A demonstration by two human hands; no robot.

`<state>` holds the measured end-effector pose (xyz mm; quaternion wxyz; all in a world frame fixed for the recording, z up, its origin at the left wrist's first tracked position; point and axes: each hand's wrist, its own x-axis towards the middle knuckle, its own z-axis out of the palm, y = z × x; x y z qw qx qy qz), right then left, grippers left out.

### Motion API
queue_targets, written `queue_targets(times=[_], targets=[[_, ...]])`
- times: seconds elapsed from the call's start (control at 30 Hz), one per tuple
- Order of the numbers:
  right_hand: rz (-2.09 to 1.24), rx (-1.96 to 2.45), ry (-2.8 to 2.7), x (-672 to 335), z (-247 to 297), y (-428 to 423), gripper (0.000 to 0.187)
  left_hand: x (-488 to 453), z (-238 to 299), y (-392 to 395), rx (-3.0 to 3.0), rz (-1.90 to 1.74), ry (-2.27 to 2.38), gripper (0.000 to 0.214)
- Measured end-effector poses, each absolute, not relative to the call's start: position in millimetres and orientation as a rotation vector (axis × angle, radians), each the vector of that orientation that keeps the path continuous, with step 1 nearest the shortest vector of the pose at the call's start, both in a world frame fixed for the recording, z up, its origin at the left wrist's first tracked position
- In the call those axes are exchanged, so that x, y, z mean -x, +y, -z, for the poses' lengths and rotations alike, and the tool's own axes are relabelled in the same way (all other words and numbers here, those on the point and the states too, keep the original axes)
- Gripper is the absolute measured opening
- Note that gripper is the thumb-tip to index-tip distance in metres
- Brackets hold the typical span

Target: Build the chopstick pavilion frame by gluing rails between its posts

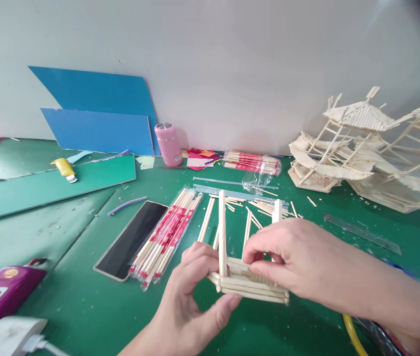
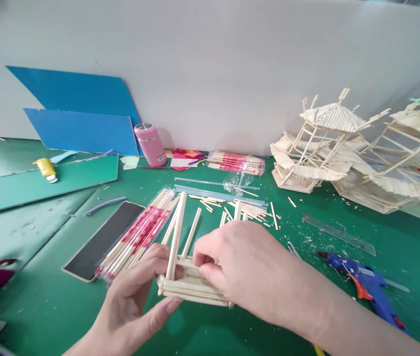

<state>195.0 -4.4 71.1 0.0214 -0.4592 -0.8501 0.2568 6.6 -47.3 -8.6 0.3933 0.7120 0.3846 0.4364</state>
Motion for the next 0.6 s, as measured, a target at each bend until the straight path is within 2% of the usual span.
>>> queue_targets(times=[0.6], targets=[[-0.824,1.384,-2.704,-190.9,-82.6,0.8,0.016,-3.4,11.5,-45.2,-1.836,-1.032,0.97,0.009]])
